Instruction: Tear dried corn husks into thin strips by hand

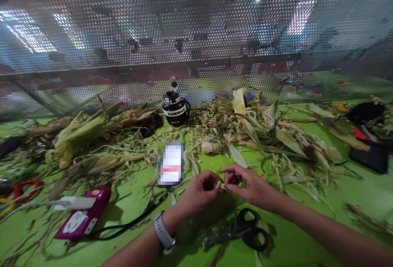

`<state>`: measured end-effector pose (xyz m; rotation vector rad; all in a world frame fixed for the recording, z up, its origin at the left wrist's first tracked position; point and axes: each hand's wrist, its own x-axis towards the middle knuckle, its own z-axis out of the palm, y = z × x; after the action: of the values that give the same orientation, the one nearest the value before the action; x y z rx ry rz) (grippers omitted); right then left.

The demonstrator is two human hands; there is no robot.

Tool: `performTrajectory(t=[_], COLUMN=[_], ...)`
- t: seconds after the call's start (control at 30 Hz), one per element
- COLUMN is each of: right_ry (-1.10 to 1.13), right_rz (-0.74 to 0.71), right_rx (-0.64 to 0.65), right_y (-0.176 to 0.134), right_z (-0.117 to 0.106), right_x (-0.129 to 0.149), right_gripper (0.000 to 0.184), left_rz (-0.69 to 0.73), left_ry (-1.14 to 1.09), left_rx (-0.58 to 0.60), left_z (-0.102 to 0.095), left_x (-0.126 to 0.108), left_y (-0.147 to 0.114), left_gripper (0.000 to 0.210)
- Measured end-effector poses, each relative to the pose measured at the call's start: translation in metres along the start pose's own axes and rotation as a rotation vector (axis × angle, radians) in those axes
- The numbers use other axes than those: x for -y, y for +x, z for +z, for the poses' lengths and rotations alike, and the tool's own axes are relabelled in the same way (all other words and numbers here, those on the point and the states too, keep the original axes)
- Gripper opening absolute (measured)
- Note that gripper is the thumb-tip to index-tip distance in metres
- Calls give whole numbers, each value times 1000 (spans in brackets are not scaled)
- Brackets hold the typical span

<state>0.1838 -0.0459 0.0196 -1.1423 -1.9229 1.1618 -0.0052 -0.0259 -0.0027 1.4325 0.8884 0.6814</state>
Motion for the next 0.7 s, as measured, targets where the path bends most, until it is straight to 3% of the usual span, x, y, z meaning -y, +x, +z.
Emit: performTrajectory(t=[0.17, 0.3, 0.5, 0.7], right_ry=[-69, -131, -213, -246], right_rz=[28, -11, -83, -86], right_rx=[-10, -48, -75, -64], right_y=[-1, -5, -5, -3], right_z=[5, 11, 4, 9], right_x=[2, 5, 4, 3], right_gripper=[22, 28, 24, 22], left_rz=[9, 13, -42, -23], left_ry=[29, 12, -94, -87], left_rx=[45, 42, 5, 40], left_z=[1, 2, -1, 3], left_x=[5, 6, 3, 6], left_y=[-2, -3, 1, -2], left_gripper=[18, 21, 31, 26])
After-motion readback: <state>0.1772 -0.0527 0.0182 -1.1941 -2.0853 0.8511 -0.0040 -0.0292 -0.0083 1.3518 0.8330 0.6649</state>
